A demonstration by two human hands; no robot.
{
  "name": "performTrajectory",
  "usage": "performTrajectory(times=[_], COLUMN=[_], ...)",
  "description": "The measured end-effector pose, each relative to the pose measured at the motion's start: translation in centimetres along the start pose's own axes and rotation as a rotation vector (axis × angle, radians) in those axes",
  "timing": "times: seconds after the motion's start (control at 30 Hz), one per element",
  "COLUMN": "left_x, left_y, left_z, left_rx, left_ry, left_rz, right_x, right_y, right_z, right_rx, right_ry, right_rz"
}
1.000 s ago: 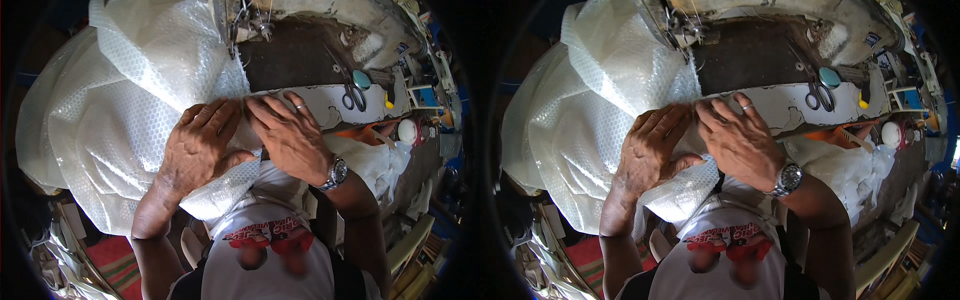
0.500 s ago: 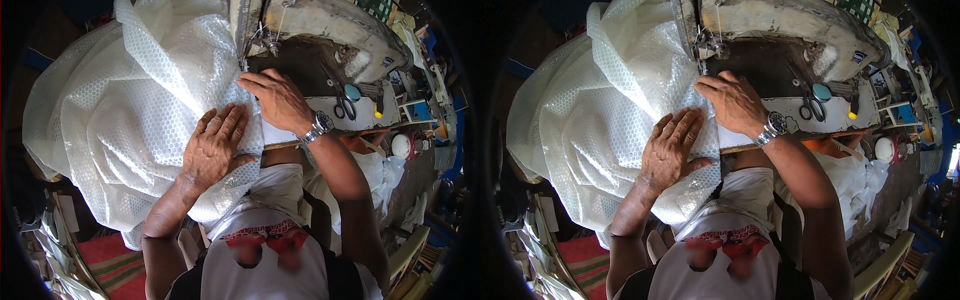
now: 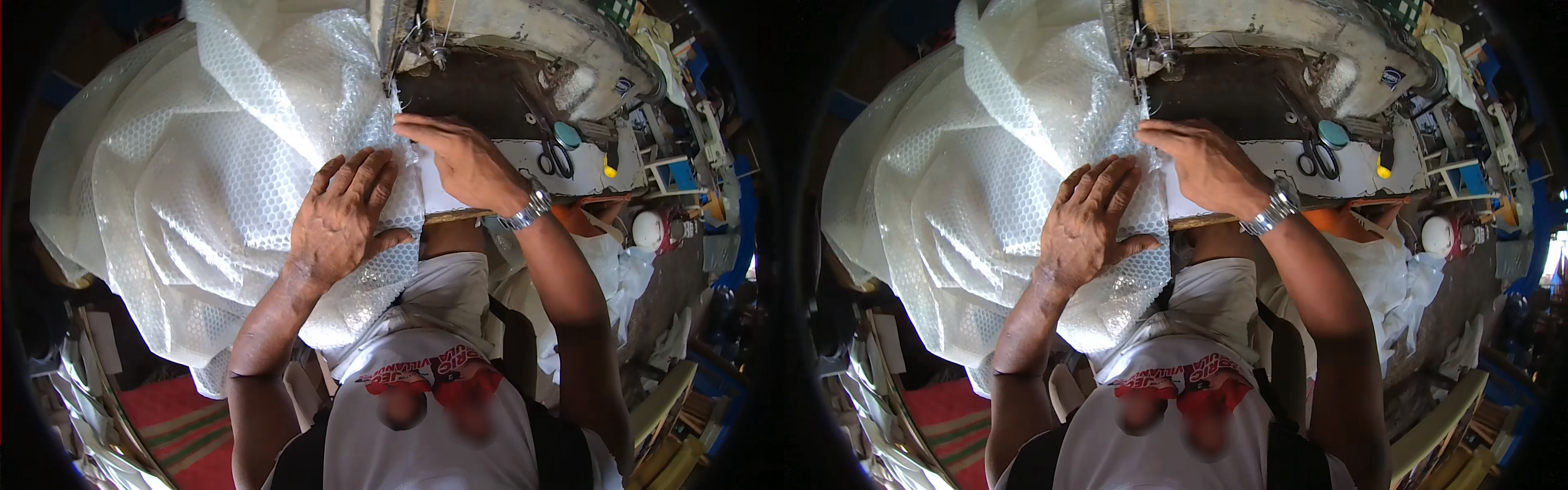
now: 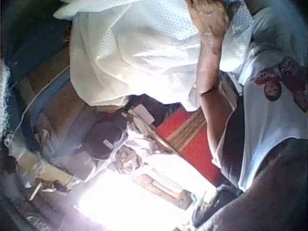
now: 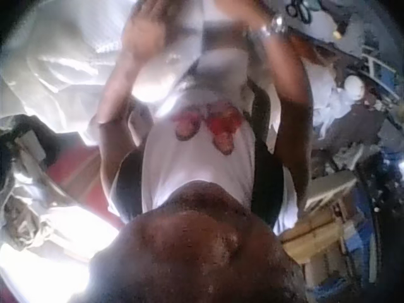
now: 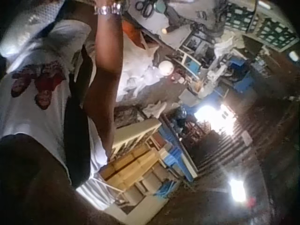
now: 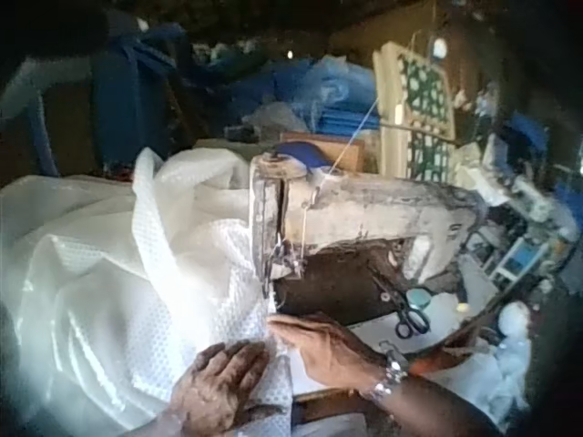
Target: Sewing pieces of bubble wrap together using an industrial sewing machine in a workshop.
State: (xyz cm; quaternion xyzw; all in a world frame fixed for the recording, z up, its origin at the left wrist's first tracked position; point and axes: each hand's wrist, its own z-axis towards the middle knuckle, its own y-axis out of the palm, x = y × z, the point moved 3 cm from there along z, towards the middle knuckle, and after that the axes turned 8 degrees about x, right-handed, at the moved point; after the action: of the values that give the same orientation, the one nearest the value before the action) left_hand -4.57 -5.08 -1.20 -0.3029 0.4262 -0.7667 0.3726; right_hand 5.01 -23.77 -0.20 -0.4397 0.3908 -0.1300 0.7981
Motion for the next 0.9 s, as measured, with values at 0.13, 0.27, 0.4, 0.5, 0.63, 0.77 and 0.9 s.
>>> performTrajectory(times=[0.13, 0.27, 0.4, 0.5, 0.63, 0.77, 0.9], left_x=[-0.2, 0.0, -0.8, -2.0, -3.7, -6.5, -10.8], left_y=[0.4, -0.1, -1.3, -1.7, -1.8, -1.2, 0.0], left_z=[-0.3, 0.0, 1.6, 3.1, 3.4, 5.7, 13.1], left_rx=[0.034, 0.023, -0.049, -0.008, 0.039, -0.103, 0.207], left_ry=[0.0, -0.011, -0.015, 0.127, 0.077, -0.265, -0.177], left_rz=[-0.009, 0.009, -0.066, 0.053, 0.067, 0.051, 0.195], right_x=[-0.6, -2.6, -4.0, -3.9, -3.3, -3.0, -2.9], right_y=[-0.3, 1.2, 1.7, 1.6, 1.7, 1.7, 1.4], right_z=[-2.3, -4.7, -5.1, -5.0, -5.6, -5.7, -5.2], right_rx=[0.029, 0.047, 0.157, 0.194, 0.201, 0.214, 0.205], right_ry=[-0.107, -0.103, -0.133, -0.17, -0.2, -0.223, -0.257], right_rz=[-0.107, -0.359, -0.481, -0.395, -0.333, -0.337, -0.326])
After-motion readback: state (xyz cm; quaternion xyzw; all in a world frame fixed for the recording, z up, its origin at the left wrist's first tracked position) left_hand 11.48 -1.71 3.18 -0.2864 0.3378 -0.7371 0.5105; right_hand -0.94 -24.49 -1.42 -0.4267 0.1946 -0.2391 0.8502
